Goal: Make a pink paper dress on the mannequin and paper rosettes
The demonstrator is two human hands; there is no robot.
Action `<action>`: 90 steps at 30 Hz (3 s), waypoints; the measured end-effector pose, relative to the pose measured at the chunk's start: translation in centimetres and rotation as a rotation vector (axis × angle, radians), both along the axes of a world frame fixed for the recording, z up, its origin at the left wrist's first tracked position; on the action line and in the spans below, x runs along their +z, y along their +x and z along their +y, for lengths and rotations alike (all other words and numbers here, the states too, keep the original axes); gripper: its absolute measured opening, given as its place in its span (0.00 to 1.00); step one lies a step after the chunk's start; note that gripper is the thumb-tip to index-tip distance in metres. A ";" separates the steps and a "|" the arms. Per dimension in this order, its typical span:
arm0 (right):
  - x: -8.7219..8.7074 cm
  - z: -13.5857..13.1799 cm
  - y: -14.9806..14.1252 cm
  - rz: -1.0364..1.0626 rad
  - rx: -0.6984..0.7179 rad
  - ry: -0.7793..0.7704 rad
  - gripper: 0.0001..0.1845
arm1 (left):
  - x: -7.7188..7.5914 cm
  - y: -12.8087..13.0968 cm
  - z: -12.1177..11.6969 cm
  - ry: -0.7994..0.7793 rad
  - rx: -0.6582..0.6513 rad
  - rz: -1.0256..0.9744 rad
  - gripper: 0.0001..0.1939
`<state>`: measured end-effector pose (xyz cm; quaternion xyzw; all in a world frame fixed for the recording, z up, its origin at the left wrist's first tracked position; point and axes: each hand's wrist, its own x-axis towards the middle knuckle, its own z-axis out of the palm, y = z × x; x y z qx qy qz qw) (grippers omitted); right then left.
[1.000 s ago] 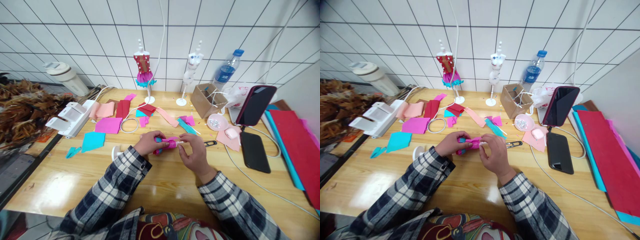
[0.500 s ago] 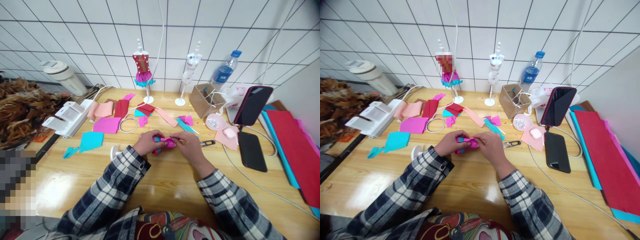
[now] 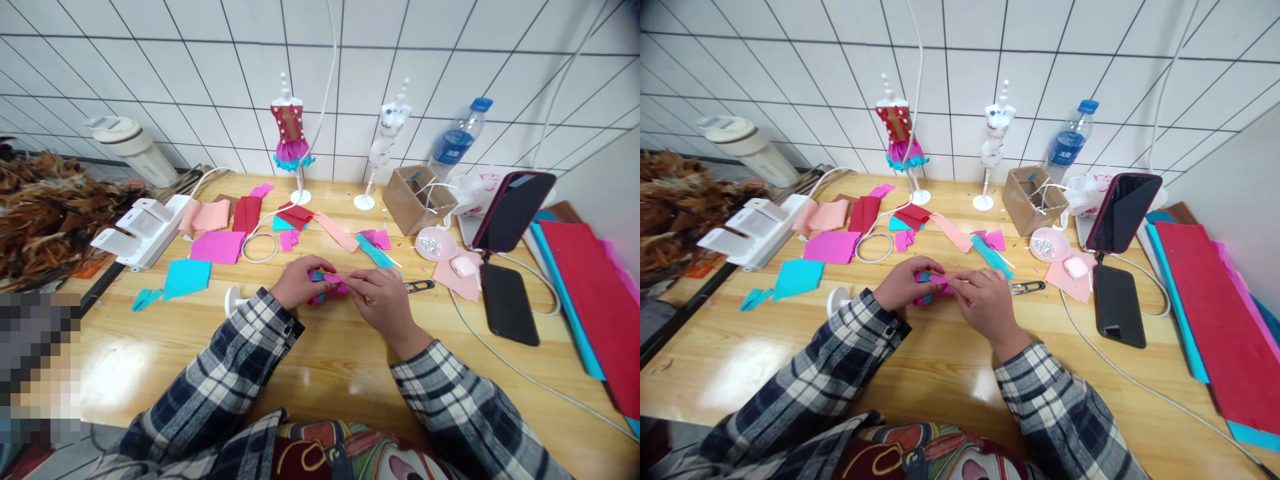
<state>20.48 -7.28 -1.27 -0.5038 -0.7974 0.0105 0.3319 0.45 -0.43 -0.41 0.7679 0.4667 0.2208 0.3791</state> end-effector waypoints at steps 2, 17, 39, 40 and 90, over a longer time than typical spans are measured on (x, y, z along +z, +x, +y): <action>-0.1 0.0 0.2 -0.017 0.019 0.023 0.10 | 0.0 0.0 0.1 0.045 -0.064 -0.034 0.12; -1.1 0.4 0.9 -0.013 0.087 0.067 0.05 | 0.0 -0.9 0.5 0.269 -0.192 -0.050 0.10; -1.5 1.7 2.0 -0.032 0.167 0.054 0.10 | 0.0 -1.5 0.8 0.622 -0.340 0.186 0.13; -1.5 1.7 2.0 -0.032 0.167 0.058 0.10 | -0.1 -1.5 0.8 0.630 -0.334 0.171 0.13; -1.5 2.0 1.2 0.342 0.010 -0.096 0.13 | 1.0 -1.6 -0.6 0.846 -0.161 0.217 0.04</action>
